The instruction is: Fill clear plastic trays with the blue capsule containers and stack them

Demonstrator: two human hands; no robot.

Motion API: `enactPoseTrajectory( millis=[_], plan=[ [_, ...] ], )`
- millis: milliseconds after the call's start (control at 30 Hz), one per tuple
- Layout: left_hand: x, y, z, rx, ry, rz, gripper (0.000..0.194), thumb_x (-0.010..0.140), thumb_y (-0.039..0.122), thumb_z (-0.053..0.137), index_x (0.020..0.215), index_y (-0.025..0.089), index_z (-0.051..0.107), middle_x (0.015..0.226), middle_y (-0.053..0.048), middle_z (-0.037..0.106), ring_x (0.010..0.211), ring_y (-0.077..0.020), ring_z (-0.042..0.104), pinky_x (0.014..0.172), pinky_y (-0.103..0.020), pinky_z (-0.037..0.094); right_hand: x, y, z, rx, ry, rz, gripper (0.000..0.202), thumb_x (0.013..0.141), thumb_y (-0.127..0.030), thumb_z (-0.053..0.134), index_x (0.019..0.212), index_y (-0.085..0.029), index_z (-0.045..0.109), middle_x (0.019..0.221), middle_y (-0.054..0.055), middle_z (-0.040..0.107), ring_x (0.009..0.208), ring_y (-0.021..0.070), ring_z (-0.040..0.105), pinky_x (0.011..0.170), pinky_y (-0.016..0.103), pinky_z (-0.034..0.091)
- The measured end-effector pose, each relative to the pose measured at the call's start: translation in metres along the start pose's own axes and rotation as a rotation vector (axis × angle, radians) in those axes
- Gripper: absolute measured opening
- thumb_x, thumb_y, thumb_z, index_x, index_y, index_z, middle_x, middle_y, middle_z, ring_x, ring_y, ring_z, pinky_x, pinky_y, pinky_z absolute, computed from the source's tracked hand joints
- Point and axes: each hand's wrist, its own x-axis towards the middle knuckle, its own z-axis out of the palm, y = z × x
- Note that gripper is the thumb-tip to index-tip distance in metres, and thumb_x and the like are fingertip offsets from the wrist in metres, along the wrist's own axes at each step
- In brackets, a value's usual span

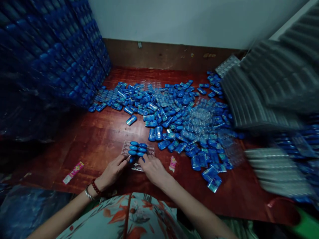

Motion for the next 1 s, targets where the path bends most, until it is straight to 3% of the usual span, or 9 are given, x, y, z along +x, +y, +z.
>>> enactPoseTrajectory(
  millis=[200,333,433,567,700,800,1000],
  plan=[
    [0.011,-0.002,0.002,-0.044,-0.108,0.044,0.022,0.091,0.012,0.039,0.106,0.017,0.054,0.104,-0.010,0.057,0.093,-0.0176,0.054,0.080,-0.032,0.051,0.010,-0.015,-0.007,-0.045,-0.035,-0.072,0.021,0.084,-0.002,0.046,0.093,-0.016,0.059,0.085,0.010,0.062,0.075,0.0201,0.059,0.059,0.030,0.045],
    [0.017,-0.002,-0.001,-0.103,-0.122,0.010,0.020,0.092,0.013,0.040,0.105,0.017,0.055,0.102,-0.009,0.057,0.092,-0.0168,0.054,0.079,-0.031,0.051,0.018,-0.015,-0.007,0.027,0.001,-0.028,0.025,0.083,0.000,0.045,0.093,-0.018,0.059,0.085,0.010,0.064,0.072,0.0196,0.060,0.056,0.029,0.044],
    [0.015,-0.002,0.000,-0.119,-0.118,-0.041,0.020,0.093,0.014,0.036,0.101,0.017,0.054,0.098,-0.008,0.056,0.088,-0.0160,0.054,0.077,-0.029,0.051,0.010,-0.004,0.005,0.048,0.020,0.042,0.027,0.084,-0.002,0.045,0.101,-0.019,0.057,0.093,0.008,0.063,0.077,0.0188,0.062,0.060,0.028,0.047],
    [0.011,0.001,0.005,-0.106,-0.056,-0.086,0.022,0.094,0.015,0.034,0.101,0.017,0.054,0.098,-0.008,0.056,0.087,-0.0162,0.055,0.075,-0.029,0.050,-0.010,0.009,0.034,0.090,0.229,0.135,0.025,0.089,-0.012,0.045,0.112,-0.017,0.054,0.093,0.007,0.062,0.082,0.0184,0.062,0.069,0.028,0.050],
    [0.011,0.003,0.008,-0.098,0.007,-0.083,0.022,0.094,0.016,0.034,0.098,0.015,0.055,0.094,-0.008,0.057,0.084,-0.0171,0.055,0.072,-0.030,0.051,-0.018,0.009,0.047,0.087,0.363,0.071,0.024,0.090,-0.012,0.043,0.110,-0.014,0.056,0.091,0.008,0.063,0.084,0.0180,0.061,0.077,0.029,0.050],
    [0.011,0.004,0.009,-0.090,0.011,-0.070,0.022,0.094,0.015,0.033,0.099,0.015,0.055,0.095,-0.009,0.057,0.084,-0.0169,0.055,0.073,-0.031,0.051,-0.013,0.004,0.035,-0.014,0.257,0.006,0.026,0.088,-0.008,0.044,0.111,-0.013,0.056,0.088,0.008,0.062,0.082,0.0184,0.060,0.073,0.030,0.050],
    [0.009,0.006,0.021,0.058,0.061,-0.016,0.026,0.093,0.013,0.036,0.112,0.015,0.053,0.099,-0.011,0.057,0.088,-0.0182,0.055,0.073,-0.031,0.051,0.012,-0.012,0.001,-0.180,-0.097,-0.016,0.020,0.087,-0.007,0.045,0.100,-0.013,0.058,0.086,0.010,0.062,0.075,0.0195,0.061,0.061,0.029,0.050]
  ],
)
